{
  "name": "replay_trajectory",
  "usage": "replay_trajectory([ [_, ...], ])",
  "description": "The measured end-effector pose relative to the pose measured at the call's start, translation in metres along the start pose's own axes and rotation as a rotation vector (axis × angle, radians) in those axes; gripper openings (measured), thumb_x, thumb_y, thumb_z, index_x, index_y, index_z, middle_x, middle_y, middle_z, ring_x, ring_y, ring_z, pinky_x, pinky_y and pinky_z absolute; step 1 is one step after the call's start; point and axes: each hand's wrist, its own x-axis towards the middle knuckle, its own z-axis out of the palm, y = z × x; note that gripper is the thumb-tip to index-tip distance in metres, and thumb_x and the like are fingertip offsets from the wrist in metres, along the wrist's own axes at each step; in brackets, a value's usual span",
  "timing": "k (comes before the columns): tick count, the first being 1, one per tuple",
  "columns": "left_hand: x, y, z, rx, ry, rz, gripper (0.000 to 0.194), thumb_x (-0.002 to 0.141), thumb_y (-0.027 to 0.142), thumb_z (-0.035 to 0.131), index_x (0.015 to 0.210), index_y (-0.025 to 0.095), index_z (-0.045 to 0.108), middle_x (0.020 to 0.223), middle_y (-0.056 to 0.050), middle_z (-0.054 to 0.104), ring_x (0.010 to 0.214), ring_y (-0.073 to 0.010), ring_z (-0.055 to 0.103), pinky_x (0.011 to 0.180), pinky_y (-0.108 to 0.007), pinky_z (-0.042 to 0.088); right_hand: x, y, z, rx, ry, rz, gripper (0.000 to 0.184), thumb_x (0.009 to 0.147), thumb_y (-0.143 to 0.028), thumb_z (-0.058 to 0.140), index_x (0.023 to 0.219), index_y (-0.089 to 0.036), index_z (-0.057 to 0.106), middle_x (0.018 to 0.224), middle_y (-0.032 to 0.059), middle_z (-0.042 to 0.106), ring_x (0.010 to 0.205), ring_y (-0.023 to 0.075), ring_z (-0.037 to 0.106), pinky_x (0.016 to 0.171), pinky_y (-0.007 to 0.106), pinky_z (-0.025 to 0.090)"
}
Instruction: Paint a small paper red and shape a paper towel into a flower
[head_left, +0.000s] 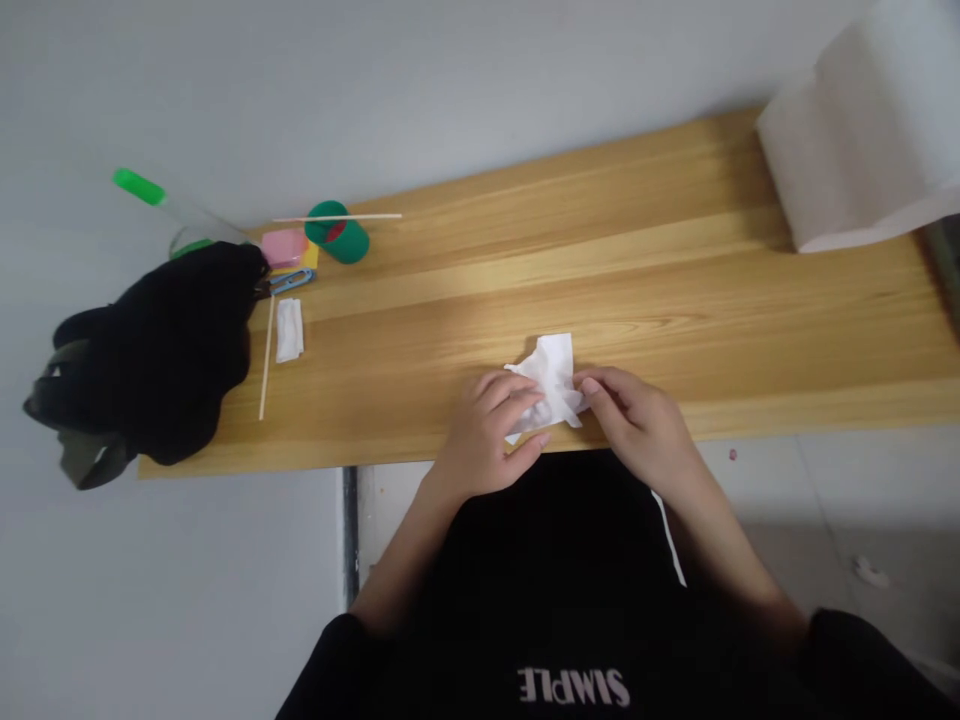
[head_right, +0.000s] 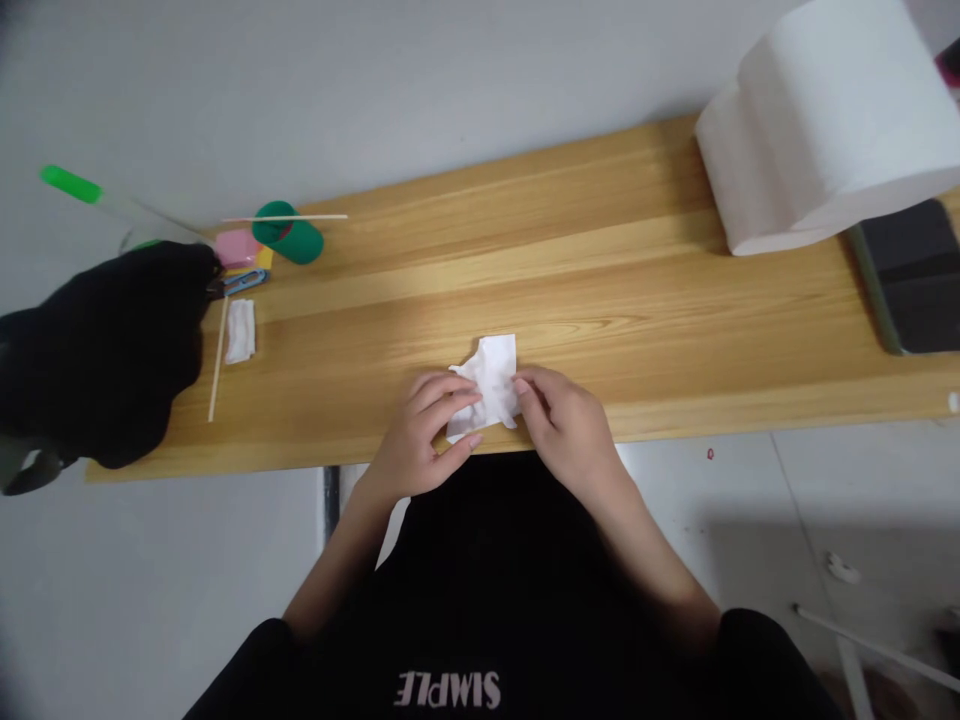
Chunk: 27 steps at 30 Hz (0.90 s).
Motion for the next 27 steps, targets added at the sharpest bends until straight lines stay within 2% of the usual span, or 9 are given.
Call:
replay_trajectory([
  [3,0.002,-0.001,0.003,0.008,-0.023,0.017,0.026,0.08,0.029,0.059,0.104,0.018,0.061,0.106,-0.01,0.062,0.105,-0.0251,0.053,0.093,-0.045,0.043,0.002,-0.003,0.001,0.007,-0.012,-0.022,0.026,0.09,-0.036,0.046,0.09,-0.019,0.064,0.081,0.0047,0.069,0.07,0.0171,0.063,0.064,0.029,0.047],
  [7,0.001,-0.003,0.007,0.039,-0.012,0.047,0.024,0.081,0.026,0.058,0.103,0.018,0.06,0.111,-0.01,0.062,0.11,-0.0251,0.053,0.096,-0.046,0.043,0.007,-0.005,0.007,-0.056,-0.022,-0.062,0.023,0.081,-0.039,0.059,0.088,-0.017,0.063,0.074,0.0045,0.065,0.061,0.0161,0.059,0.057,0.027,0.044],
  [10,-0.003,-0.004,0.009,0.05,0.007,0.067,0.019,0.082,0.022,0.057,0.101,0.018,0.06,0.113,-0.01,0.062,0.113,-0.0252,0.052,0.097,-0.047,0.044,0.013,-0.005,0.012,-0.138,-0.031,-0.095,0.017,0.075,-0.032,0.063,0.083,-0.016,0.063,0.073,0.0049,0.065,0.061,0.0164,0.058,0.056,0.027,0.042],
  [13,-0.006,-0.006,0.011,0.06,0.013,0.075,0.016,0.081,0.017,0.056,0.096,0.017,0.061,0.116,-0.012,0.061,0.116,-0.0252,0.051,0.097,-0.046,0.045,0.018,-0.004,0.015,-0.189,-0.034,-0.062,0.007,0.075,-0.023,0.059,0.076,-0.017,0.063,0.068,0.0036,0.064,0.059,0.0158,0.057,0.055,0.026,0.039],
  [20,-0.009,-0.01,0.013,0.051,0.037,0.079,0.013,0.081,0.013,0.055,0.092,0.016,0.061,0.114,-0.012,0.062,0.116,-0.0255,0.053,0.095,-0.045,0.047,0.02,-0.003,0.01,-0.068,-0.022,-0.012,0.024,0.085,-0.031,0.048,0.072,-0.017,0.064,0.062,0.002,0.063,0.054,0.0138,0.054,0.053,0.025,0.037],
  [27,-0.009,-0.008,0.014,0.048,0.061,0.091,0.013,0.081,0.013,0.054,0.091,0.017,0.062,0.108,-0.011,0.063,0.112,-0.0246,0.055,0.095,-0.046,0.049,0.024,-0.01,0.01,-0.045,-0.062,0.005,0.017,0.078,-0.031,0.056,0.073,-0.017,0.065,0.066,0.003,0.066,0.057,0.0142,0.056,0.054,0.025,0.038],
])
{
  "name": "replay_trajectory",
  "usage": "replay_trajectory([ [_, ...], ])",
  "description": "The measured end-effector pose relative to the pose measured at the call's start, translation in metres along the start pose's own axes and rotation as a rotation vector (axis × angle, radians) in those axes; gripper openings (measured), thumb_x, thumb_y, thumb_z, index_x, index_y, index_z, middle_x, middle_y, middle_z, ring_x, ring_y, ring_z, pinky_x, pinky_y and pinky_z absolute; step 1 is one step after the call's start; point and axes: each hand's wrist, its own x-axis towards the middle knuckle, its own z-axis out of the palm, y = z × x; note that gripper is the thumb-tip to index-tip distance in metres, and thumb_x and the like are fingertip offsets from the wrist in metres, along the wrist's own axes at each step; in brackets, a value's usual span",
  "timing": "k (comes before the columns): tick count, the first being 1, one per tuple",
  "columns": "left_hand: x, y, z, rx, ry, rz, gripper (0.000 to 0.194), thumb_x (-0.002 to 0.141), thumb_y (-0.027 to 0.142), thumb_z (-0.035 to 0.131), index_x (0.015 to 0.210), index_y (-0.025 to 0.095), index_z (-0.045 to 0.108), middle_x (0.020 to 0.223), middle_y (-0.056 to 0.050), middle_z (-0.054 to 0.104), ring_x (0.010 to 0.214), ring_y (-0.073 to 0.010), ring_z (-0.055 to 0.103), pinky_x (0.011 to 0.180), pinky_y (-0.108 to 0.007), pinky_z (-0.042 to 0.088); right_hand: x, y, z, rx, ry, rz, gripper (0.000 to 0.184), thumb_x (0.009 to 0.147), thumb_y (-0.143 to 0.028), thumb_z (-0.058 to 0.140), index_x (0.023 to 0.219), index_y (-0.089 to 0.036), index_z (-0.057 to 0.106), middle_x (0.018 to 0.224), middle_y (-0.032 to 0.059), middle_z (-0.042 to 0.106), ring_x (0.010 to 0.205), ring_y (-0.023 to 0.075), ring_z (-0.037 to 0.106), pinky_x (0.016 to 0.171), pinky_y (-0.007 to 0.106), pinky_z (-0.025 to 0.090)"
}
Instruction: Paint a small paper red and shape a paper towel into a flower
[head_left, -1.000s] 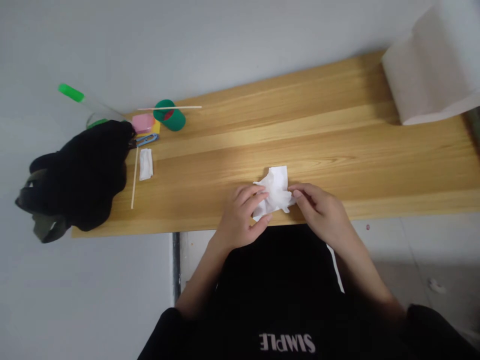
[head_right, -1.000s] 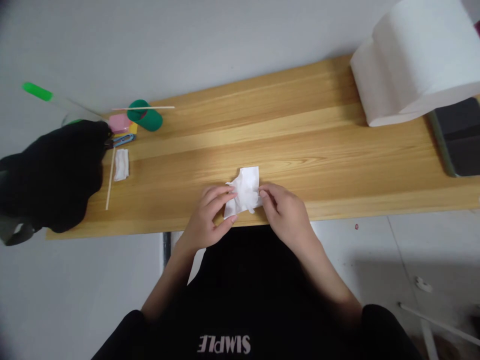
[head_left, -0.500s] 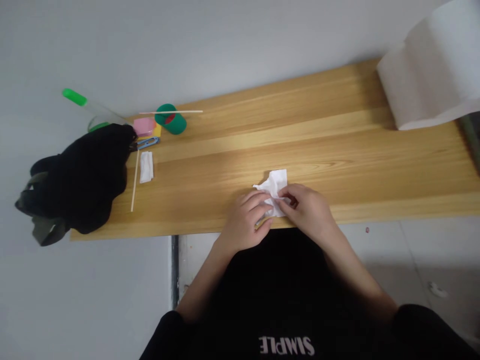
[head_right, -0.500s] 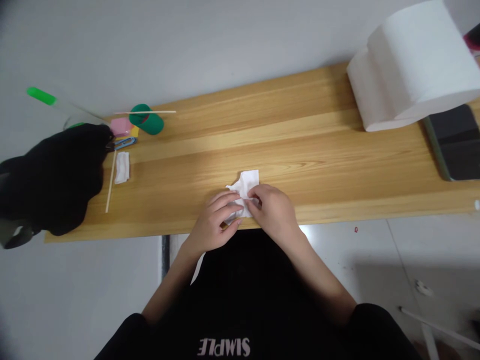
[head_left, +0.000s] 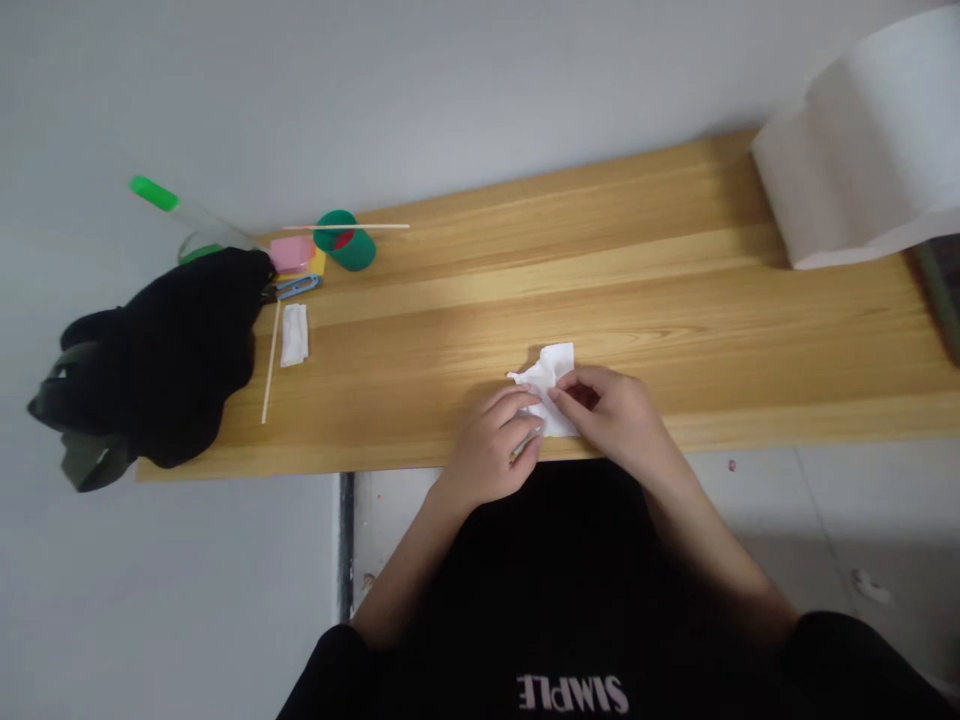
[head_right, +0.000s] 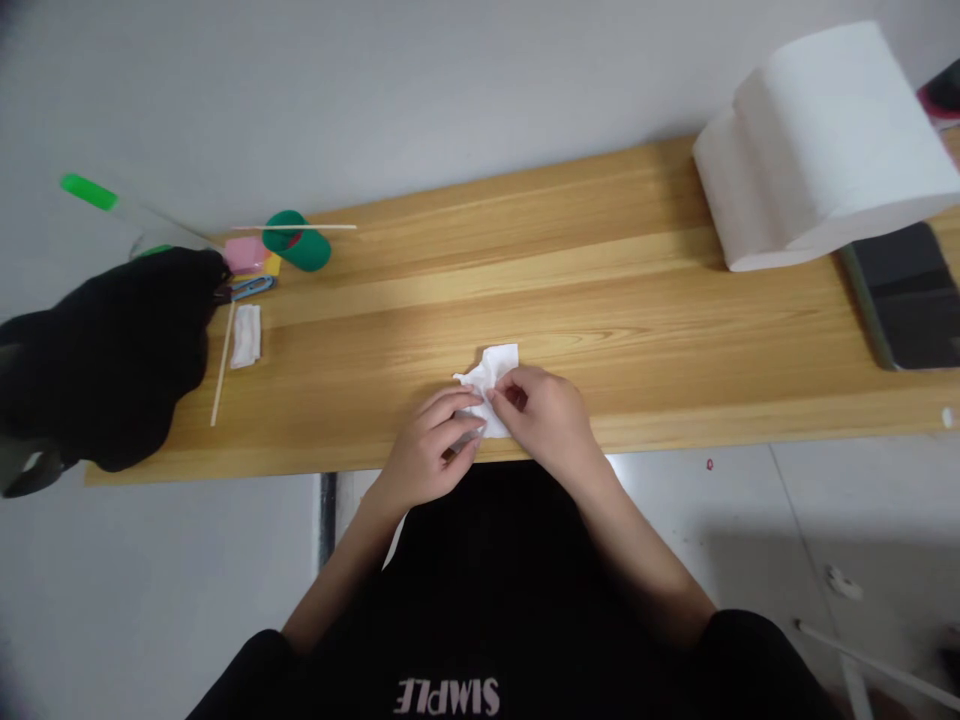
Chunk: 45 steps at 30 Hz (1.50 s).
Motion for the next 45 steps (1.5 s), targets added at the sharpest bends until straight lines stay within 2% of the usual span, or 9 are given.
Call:
replay_trajectory([
  [6,0.0,-0.001,0.001,0.021,-0.002,0.003,0.01,0.081,0.013,0.055,0.087,0.017,0.062,0.1,-0.01,0.065,0.112,-0.025,0.054,0.094,-0.046,0.049,0.011,0.012,-0.001,0.051,0.046,0.04,0.015,0.076,-0.03,0.054,0.071,-0.017,0.062,0.062,0.0023,0.064,0.053,0.0133,0.055,0.052,0.025,0.038],
  [12,0.003,-0.001,0.003,0.033,0.007,-0.001,0.018,0.081,0.015,0.055,0.098,0.017,0.061,0.099,-0.009,0.065,0.109,-0.0249,0.055,0.093,-0.047,0.049,0.009,0.02,-0.005,0.244,-0.009,0.085,0.021,0.081,-0.036,0.051,0.073,-0.018,0.058,0.062,0.0013,0.062,0.051,0.0124,0.055,0.052,0.025,0.043],
  [17,0.004,0.0,0.003,0.019,-0.011,-0.013,0.021,0.082,0.015,0.051,0.101,0.018,0.06,0.1,-0.008,0.064,0.11,-0.0252,0.053,0.094,-0.048,0.048,-0.003,0.01,-0.011,0.096,-0.088,-0.009,0.017,0.075,-0.032,0.061,0.085,-0.018,0.062,0.068,0.001,0.064,0.056,0.0124,0.055,0.054,0.024,0.042],
  [20,0.004,0.001,0.003,0.021,-0.029,-0.03,0.024,0.082,0.016,0.051,0.105,0.018,0.06,0.103,-0.009,0.063,0.11,-0.0248,0.052,0.095,-0.047,0.046,-0.004,0.005,-0.013,-0.006,-0.119,-0.048,0.012,0.077,-0.028,0.058,0.08,-0.018,0.063,0.068,0.0016,0.065,0.057,0.013,0.055,0.054,0.025,0.041],
  [31,0.012,0.006,0.006,0.202,-0.117,-0.117,0.032,0.079,0.028,0.06,0.11,0.02,0.06,0.111,-0.008,0.061,0.108,-0.027,0.049,0.092,-0.043,0.039,-0.006,0.014,-0.009,0.093,-0.065,-0.047,0.02,0.085,-0.022,0.045,0.092,-0.018,0.063,0.068,0.0009,0.065,0.056,0.0132,0.057,0.055,0.024,0.043],
  [35,0.007,0.004,-0.003,0.18,-0.071,-0.112,0.039,0.076,0.025,0.063,0.115,0.019,0.056,0.118,-0.01,0.058,0.115,-0.0274,0.047,0.096,-0.043,0.036,-0.014,0.015,-0.014,0.131,0.03,-0.004,0.02,0.088,-0.028,0.047,0.097,-0.018,0.062,0.076,0.0028,0.067,0.065,0.0148,0.061,0.06,0.026,0.047],
  [38,-0.001,0.003,-0.013,0.206,-0.069,-0.186,0.052,0.073,0.03,0.067,0.121,0.019,0.05,0.12,-0.012,0.057,0.112,-0.0291,0.05,0.094,-0.045,0.033,-0.022,0.017,-0.019,0.168,0.046,0.023,0.021,0.089,-0.033,0.048,0.097,-0.019,0.061,0.079,0.0041,0.068,0.071,0.0164,0.064,0.065,0.028,0.05],
  [42,-0.008,0.003,-0.017,0.241,-0.101,-0.278,0.049,0.075,0.03,0.064,0.121,0.019,0.05,0.102,-0.009,0.064,0.095,-0.0263,0.055,0.085,-0.042,0.035,-0.027,0.017,-0.019,0.144,-0.062,0.019,0.031,0.083,-0.04,0.058,0.106,-0.02,0.057,0.085,0.0054,0.068,0.069,0.0172,0.065,0.061,0.029,0.052],
  [45,-0.008,0.005,-0.011,0.237,-0.068,-0.306,0.039,0.078,0.023,0.057,0.116,0.018,0.053,0.094,-0.006,0.065,0.09,-0.0243,0.056,0.083,-0.04,0.035,-0.026,0.013,-0.015,0.119,-0.144,-0.09,0.048,0.077,-0.037,0.066,0.119,-0.021,0.049,0.096,0.0063,0.067,0.075,0.0184,0.065,0.067,0.032,0.054],
])
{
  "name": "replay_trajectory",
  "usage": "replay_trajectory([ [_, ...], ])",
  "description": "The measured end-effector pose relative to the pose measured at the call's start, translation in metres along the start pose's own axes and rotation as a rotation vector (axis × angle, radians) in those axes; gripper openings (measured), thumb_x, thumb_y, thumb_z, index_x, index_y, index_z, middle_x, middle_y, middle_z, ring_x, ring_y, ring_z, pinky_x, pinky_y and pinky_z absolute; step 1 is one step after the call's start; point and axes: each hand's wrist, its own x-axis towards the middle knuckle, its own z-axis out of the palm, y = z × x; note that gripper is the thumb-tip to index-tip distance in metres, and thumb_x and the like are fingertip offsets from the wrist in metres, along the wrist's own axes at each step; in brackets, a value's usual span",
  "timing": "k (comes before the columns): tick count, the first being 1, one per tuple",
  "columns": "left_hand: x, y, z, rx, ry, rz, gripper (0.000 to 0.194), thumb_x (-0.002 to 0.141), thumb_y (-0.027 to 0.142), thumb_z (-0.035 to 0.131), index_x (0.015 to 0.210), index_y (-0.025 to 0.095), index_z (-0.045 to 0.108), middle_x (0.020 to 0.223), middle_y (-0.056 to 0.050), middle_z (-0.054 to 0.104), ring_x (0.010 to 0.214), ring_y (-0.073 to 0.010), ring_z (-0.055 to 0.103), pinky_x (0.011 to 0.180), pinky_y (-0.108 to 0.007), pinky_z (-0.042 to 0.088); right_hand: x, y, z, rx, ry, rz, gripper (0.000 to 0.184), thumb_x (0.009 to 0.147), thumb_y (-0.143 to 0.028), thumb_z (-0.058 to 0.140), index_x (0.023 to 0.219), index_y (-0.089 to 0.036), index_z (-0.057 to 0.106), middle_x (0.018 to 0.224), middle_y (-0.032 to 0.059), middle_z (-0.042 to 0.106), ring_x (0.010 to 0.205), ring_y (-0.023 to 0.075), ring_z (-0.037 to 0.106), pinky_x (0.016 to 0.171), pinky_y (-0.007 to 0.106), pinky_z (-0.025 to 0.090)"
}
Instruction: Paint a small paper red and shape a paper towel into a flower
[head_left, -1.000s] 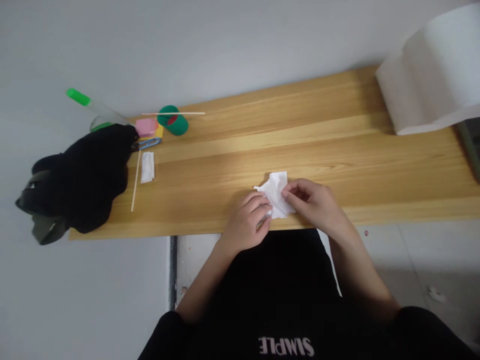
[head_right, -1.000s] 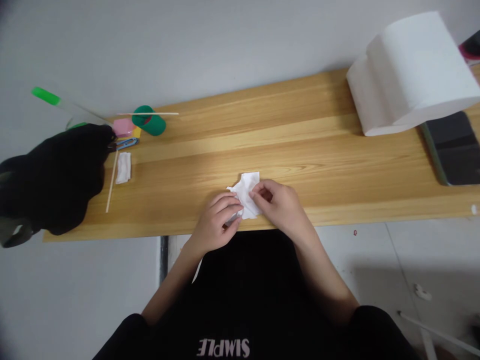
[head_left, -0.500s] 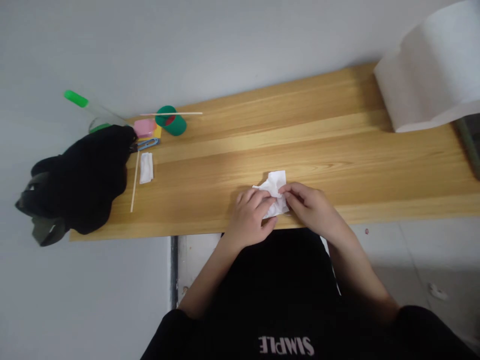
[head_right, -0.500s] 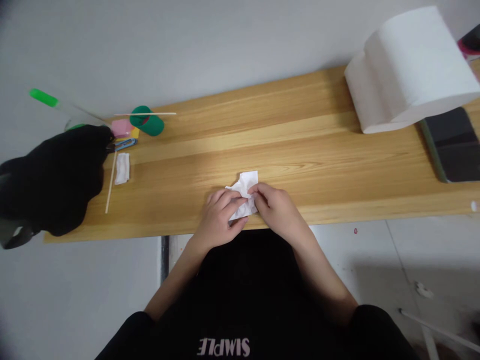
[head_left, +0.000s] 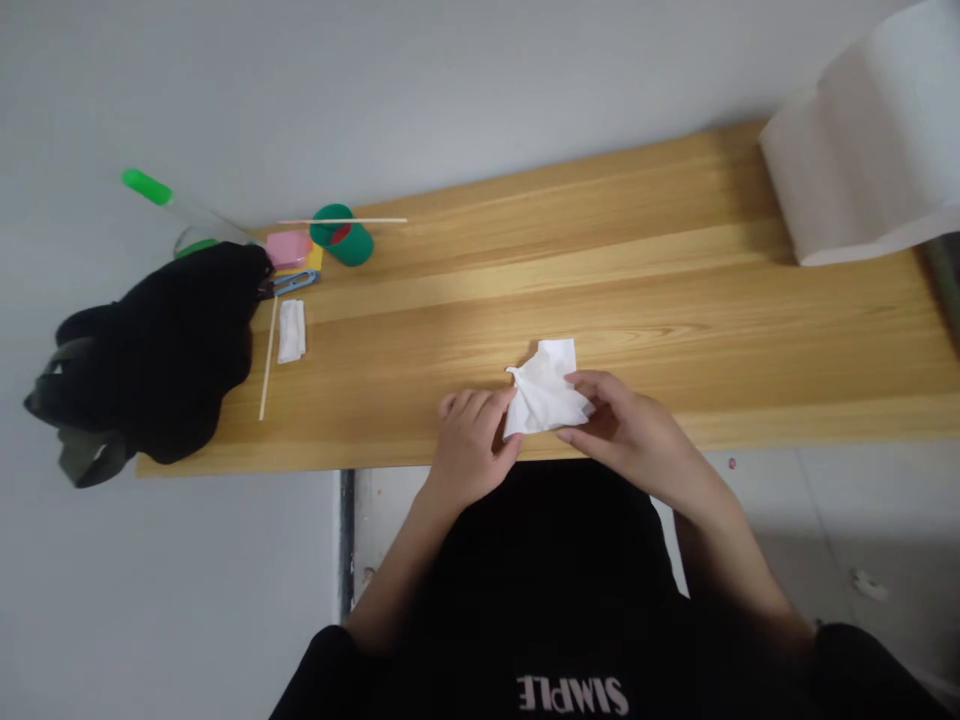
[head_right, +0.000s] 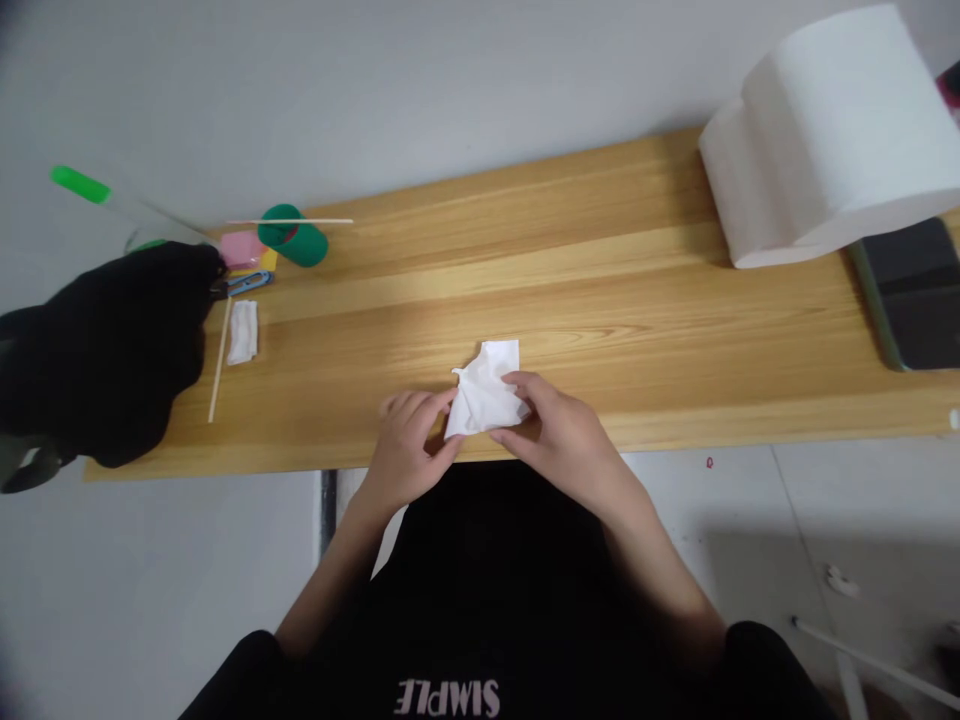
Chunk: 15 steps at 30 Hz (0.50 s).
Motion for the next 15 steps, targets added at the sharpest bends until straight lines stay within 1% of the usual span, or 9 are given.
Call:
replay_trajectory([
  [2,0.002,0.002,0.004,-0.038,0.068,-0.05,0.033,0.078,0.018,0.053,0.11,0.019,0.057,0.088,-0.005,0.066,0.085,-0.0228,0.057,0.082,-0.04,0.037,0.002,-0.004,0.002,0.003,0.013,-0.1,0.052,0.078,-0.032,0.065,0.125,-0.024,0.044,0.105,0.0067,0.065,0.086,0.0192,0.065,0.075,0.034,0.054],
  [4,0.005,0.002,0.007,-0.141,0.164,-0.15,0.026,0.079,0.016,0.05,0.102,0.021,0.061,0.084,-0.003,0.066,0.081,-0.0206,0.057,0.08,-0.038,0.039,0.004,-0.007,0.003,0.042,0.064,-0.171,0.055,0.079,-0.028,0.063,0.129,-0.026,0.041,0.111,0.0064,0.062,0.094,0.0189,0.062,0.079,0.033,0.054],
  [6,0.008,0.001,0.008,-0.317,0.247,-0.289,0.019,0.083,0.02,0.048,0.095,0.022,0.063,0.085,-0.003,0.067,0.078,-0.0188,0.059,0.076,-0.034,0.042,0.005,-0.008,0.003,0.082,0.131,-0.203,0.056,0.079,-0.024,0.063,0.13,-0.027,0.04,0.111,0.0058,0.06,0.098,0.0183,0.061,0.08,0.032,0.054],
  [9,0.013,-0.001,0.006,-0.615,0.294,-0.489,0.019,0.086,0.032,0.048,0.086,0.021,0.063,0.08,-0.001,0.067,0.074,-0.0162,0.06,0.067,-0.028,0.045,0.006,-0.009,0.004,0.117,0.198,-0.227,0.054,0.079,-0.02,0.063,0.128,-0.026,0.041,0.106,0.0044,0.06,0.094,0.0168,0.061,0.08,0.032,0.053],
  [10,0.015,-0.002,0.005,-0.7,0.3,-0.536,0.02,0.085,0.035,0.05,0.084,0.02,0.063,0.076,-0.001,0.066,0.071,-0.0151,0.059,0.065,-0.027,0.045,0.006,-0.01,0.004,0.119,0.216,-0.234,0.05,0.079,-0.02,0.063,0.124,-0.025,0.044,0.103,0.004,0.061,0.091,0.0163,0.061,0.08,0.032,0.052],
  [12,0.018,-0.001,0.002,-0.842,0.311,-0.59,0.021,0.083,0.037,0.053,0.077,0.018,0.062,0.067,0.001,0.062,0.063,-0.0129,0.057,0.061,-0.025,0.044,0.006,-0.013,0.004,0.093,0.239,-0.245,0.035,0.079,-0.021,0.064,0.112,-0.024,0.051,0.097,0.0034,0.062,0.086,0.0158,0.061,0.078,0.032,0.052],
  [15,0.02,0.001,-0.003,-0.98,0.29,-0.598,0.021,0.08,0.036,0.056,0.072,0.018,0.062,0.055,0.003,0.058,0.055,-0.0111,0.054,0.059,-0.024,0.044,0.005,-0.02,0.004,0.017,0.244,-0.269,0.016,0.08,-0.024,0.063,0.095,-0.022,0.057,0.09,0.0032,0.064,0.082,0.0167,0.061,0.074,0.033,0.051],
])
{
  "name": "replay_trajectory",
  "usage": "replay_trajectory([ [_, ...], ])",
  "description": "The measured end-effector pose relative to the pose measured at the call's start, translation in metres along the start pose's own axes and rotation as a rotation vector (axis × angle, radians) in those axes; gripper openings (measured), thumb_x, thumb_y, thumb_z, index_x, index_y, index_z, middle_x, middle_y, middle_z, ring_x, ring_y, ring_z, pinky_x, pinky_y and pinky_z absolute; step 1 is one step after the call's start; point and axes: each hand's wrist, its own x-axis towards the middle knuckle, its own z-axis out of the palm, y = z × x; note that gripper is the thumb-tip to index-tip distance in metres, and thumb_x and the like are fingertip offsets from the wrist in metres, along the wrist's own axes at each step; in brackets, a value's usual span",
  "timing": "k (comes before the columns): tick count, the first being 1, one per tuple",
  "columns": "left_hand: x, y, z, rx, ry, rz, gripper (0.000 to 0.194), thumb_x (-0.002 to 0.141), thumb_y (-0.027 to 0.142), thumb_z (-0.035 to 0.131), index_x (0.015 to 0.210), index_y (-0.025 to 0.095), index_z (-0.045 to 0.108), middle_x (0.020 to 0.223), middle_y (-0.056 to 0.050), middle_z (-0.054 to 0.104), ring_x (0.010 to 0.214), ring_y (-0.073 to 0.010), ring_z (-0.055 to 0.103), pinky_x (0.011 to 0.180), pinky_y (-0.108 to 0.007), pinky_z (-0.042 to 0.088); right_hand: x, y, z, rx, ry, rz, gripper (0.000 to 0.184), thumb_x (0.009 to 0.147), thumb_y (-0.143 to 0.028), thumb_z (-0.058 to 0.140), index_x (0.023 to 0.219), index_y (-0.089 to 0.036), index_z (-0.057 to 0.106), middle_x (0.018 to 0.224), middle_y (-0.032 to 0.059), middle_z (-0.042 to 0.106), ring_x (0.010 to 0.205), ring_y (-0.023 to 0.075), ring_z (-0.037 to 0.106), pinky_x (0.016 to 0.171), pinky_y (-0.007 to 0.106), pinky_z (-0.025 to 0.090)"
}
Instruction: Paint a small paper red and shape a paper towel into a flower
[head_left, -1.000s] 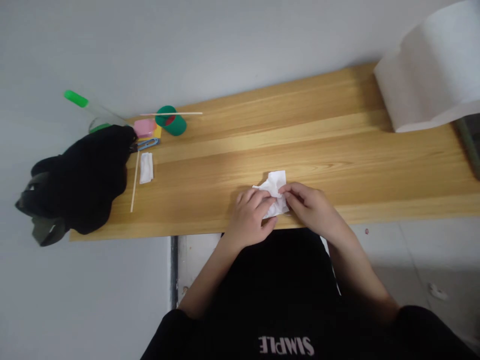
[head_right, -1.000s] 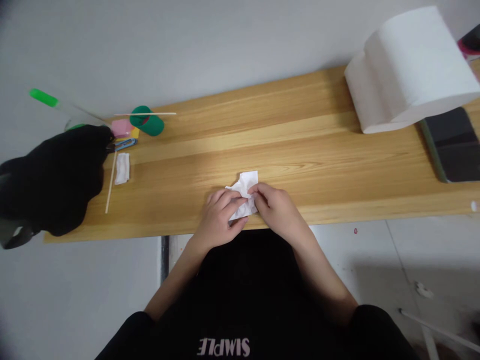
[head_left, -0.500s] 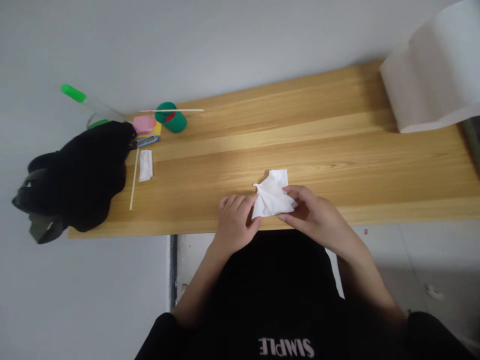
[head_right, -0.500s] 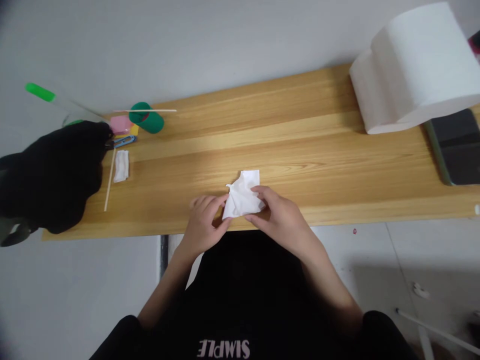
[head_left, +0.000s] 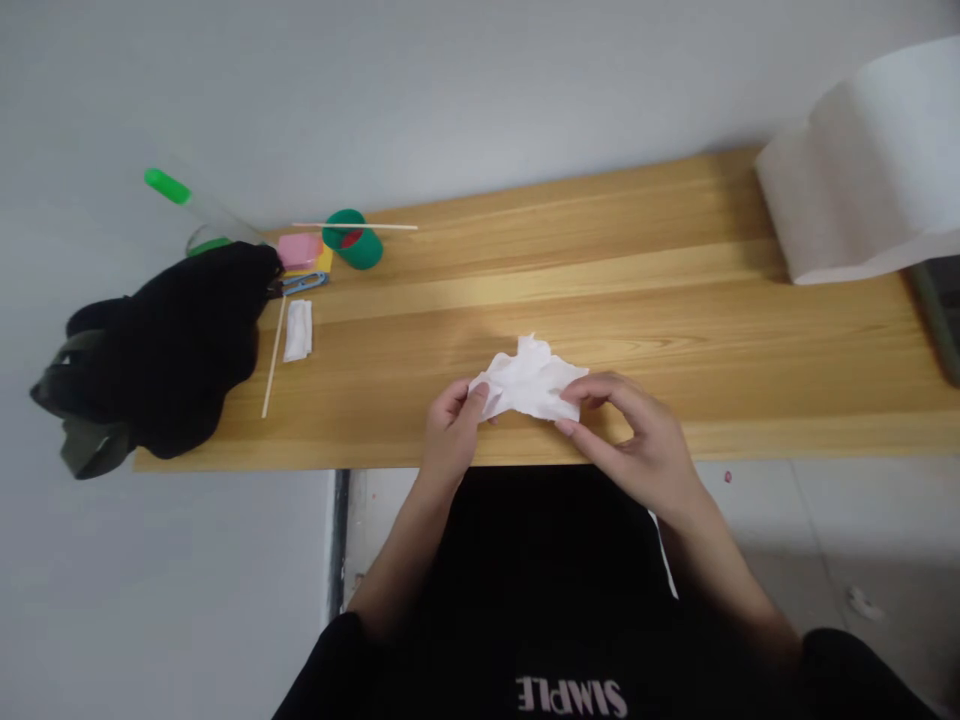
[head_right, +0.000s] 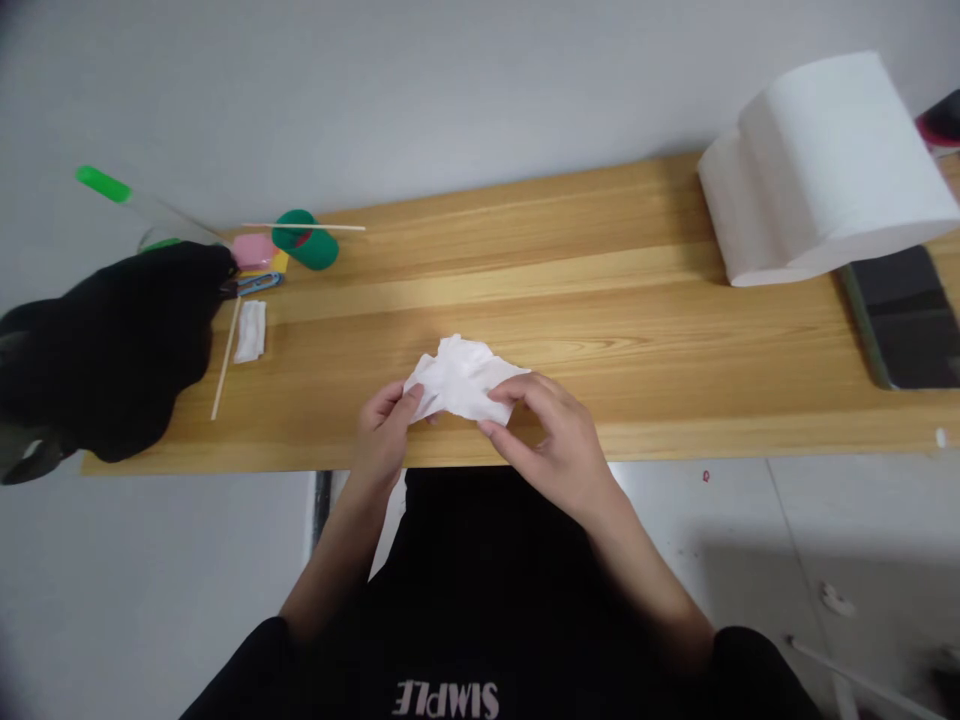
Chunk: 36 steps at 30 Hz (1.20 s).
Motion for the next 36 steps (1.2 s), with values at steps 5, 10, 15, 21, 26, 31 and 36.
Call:
replay_trajectory([
  [5,-0.003,0.005,-0.003,-0.073,-0.142,-0.064,0.026,0.078,0.039,0.059,0.065,0.017,0.058,0.05,0.003,0.057,0.047,-0.0098,0.053,0.053,-0.024,0.044,-0.001,-0.013,-0.004,-0.016,0.058,-0.075,0.01,0.081,-0.021,0.06,0.091,-0.024,0.06,0.083,0.0027,0.066,0.075,0.0169,0.061,0.069,0.033,0.05],
  [10,-0.003,0.007,-0.002,-0.101,-0.235,-0.132,0.025,0.075,0.039,0.063,0.067,0.015,0.059,0.053,0.002,0.06,0.044,-0.0086,0.053,0.048,-0.022,0.044,0.0,-0.02,-0.003,-0.05,0.033,-0.18,0.014,0.082,-0.018,0.057,0.094,-0.025,0.062,0.089,0.0045,0.068,0.083,0.0192,0.063,0.074,0.036,0.051],
  [15,-0.005,0.006,-0.001,-0.195,-0.303,-0.138,0.026,0.071,0.037,0.07,0.081,0.016,0.061,0.058,0.002,0.063,0.049,-0.0098,0.059,0.049,-0.021,0.044,0.004,-0.017,0.005,-0.138,-0.066,-0.228,0.017,0.082,-0.02,0.059,0.099,-0.021,0.061,0.101,0.0083,0.067,0.094,0.0211,0.062,0.081,0.038,0.051],
  [21,-0.006,0.005,-0.005,-0.357,-0.353,-0.205,0.031,0.072,0.044,0.067,0.085,0.016,0.06,0.06,0.001,0.064,0.052,-0.0131,0.064,0.047,-0.022,0.045,0.004,-0.016,0.006,-0.132,-0.095,-0.162,0.015,0.084,-0.019,0.057,0.097,-0.021,0.061,0.097,0.0061,0.069,0.091,0.0198,0.063,0.08,0.035,0.05],
  [26,-0.008,0.007,-0.005,-0.323,-0.341,-0.184,0.026,0.073,0.039,0.067,0.078,0.016,0.056,0.059,0.001,0.063,0.055,-0.0137,0.065,0.049,-0.022,0.045,0.003,-0.016,0.006,-0.095,-0.116,-0.135,0.014,0.084,-0.018,0.056,0.097,-0.021,0.061,0.094,0.0054,0.069,0.088,0.019,0.063,0.079,0.034,0.049],
  [31,-0.012,0.01,-0.002,-0.242,-0.339,-0.06,0.023,0.076,0.036,0.066,0.076,0.017,0.054,0.06,0.003,0.062,0.056,-0.0102,0.062,0.052,-0.02,0.045,0.003,-0.019,0.007,-0.034,-0.133,-0.146,0.014,0.084,-0.015,0.055,0.096,-0.02,0.062,0.09,0.0037,0.07,0.084,0.0171,0.062,0.077,0.032,0.048],
  [36,-0.017,0.015,0.001,-0.128,-0.319,0.041,0.019,0.078,0.033,0.065,0.077,0.018,0.053,0.063,0.003,0.059,0.056,-0.0081,0.059,0.054,-0.02,0.045,0.002,-0.022,0.007,0.037,-0.138,-0.082,0.014,0.086,-0.013,0.053,0.093,-0.021,0.063,0.089,0.0013,0.07,0.08,0.0133,0.062,0.073,0.027,0.048],
])
